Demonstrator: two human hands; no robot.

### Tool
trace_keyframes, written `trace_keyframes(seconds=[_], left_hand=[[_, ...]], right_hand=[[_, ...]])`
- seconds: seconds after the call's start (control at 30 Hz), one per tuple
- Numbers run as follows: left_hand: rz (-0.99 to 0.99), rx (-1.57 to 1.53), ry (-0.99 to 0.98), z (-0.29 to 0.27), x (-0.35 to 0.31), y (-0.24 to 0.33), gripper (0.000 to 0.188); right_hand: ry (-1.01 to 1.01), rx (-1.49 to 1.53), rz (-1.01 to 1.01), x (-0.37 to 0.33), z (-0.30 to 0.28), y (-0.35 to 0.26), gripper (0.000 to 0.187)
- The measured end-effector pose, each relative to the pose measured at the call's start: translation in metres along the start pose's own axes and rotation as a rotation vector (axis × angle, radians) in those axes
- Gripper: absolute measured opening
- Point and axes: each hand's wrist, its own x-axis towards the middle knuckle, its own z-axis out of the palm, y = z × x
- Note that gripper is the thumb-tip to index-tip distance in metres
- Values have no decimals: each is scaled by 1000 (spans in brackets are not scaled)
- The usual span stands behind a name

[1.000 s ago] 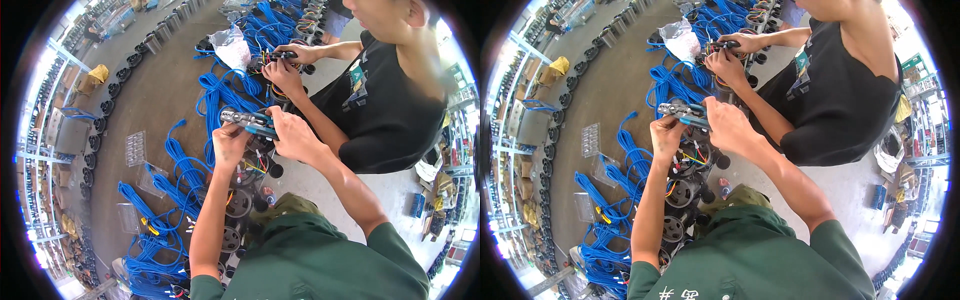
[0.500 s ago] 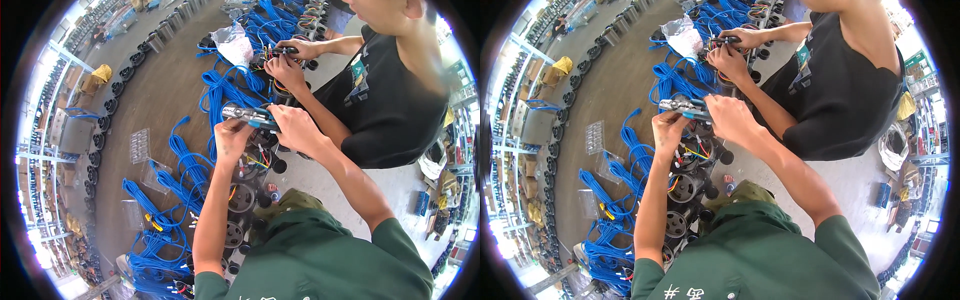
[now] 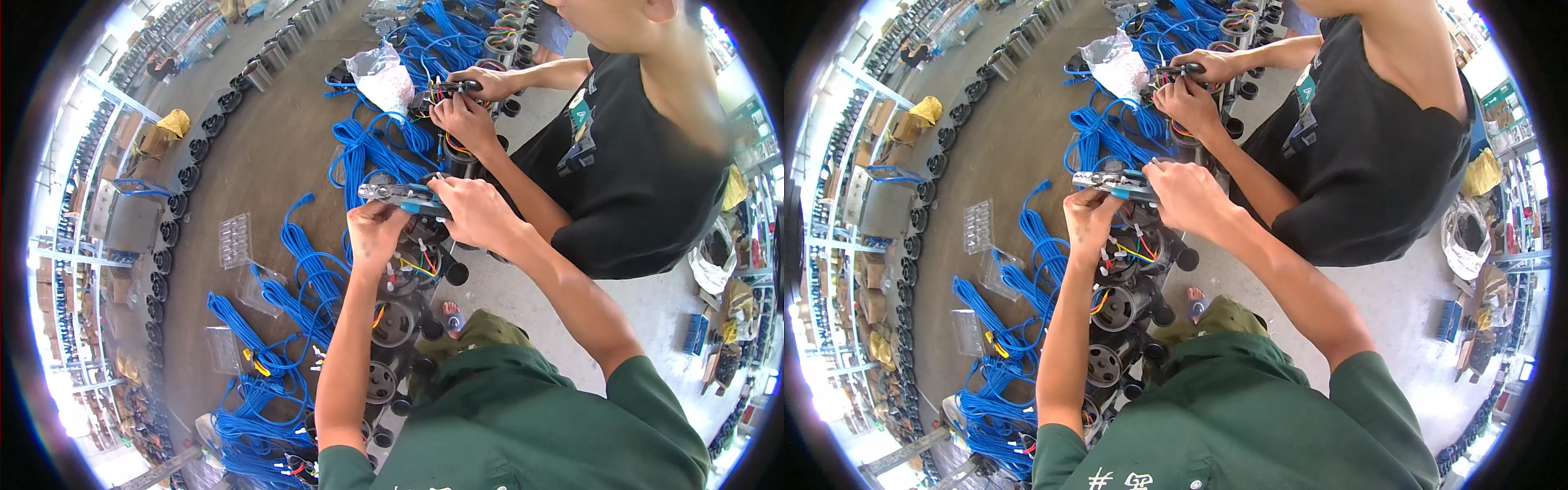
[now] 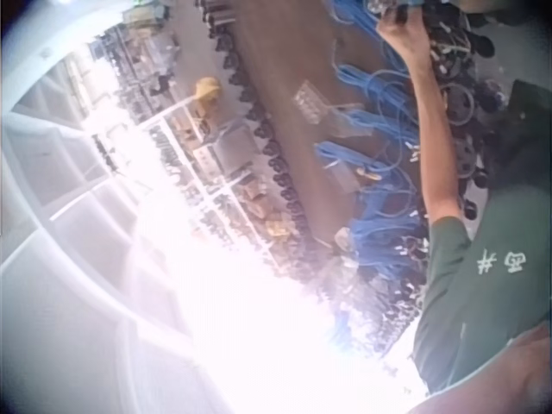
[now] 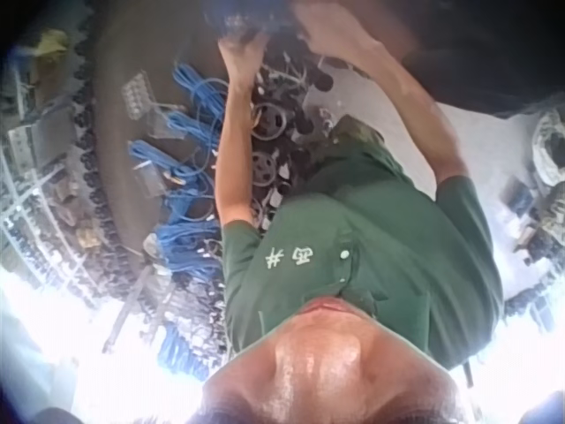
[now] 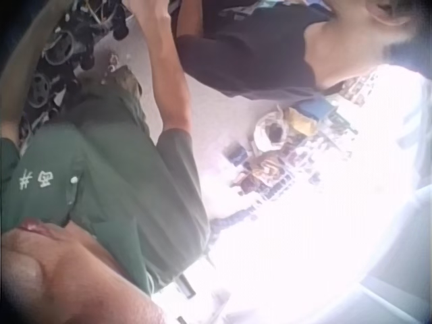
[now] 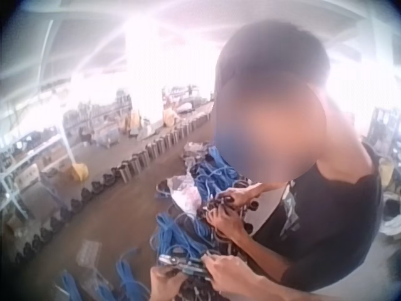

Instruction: The person works at a long table in a warehouse setting, stripping and connecting colored wires to a series of cylindrical electrical components using a pair of pliers and their hands.

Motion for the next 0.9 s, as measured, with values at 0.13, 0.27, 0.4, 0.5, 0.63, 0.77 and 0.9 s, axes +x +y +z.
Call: trace_keyframes(seconds=[0.13, 0.27, 0.4, 0.5, 0.63, 0.77, 0.9], left_hand=[[-20, -15, -1, -4, -3, -6, 6], [-16, -9, -17, -5, -3, -5, 8], [-67, -10, -72, -6, -2, 4, 10], [-37, 42, -45, -26, -10, 0, 12], [0, 30, -74, -13, -1, -6, 12], [125, 36, -11, -7, 0, -8, 14], [193, 41, -56, -13, 0, -10, 15]], right_hand=[[-5, 26, 18, -1, 0, -6, 50], [11, 33, 12, -2, 0, -7, 50], [0, 9, 37, -4, -6, -12, 50], [40, 19, -31, 3, 10, -25, 39], [126, -127, 86, -4, 7, -28, 37], [156, -272, 239, 0, 13, -40, 36], [109, -370, 302, 3, 15, -46, 37]])
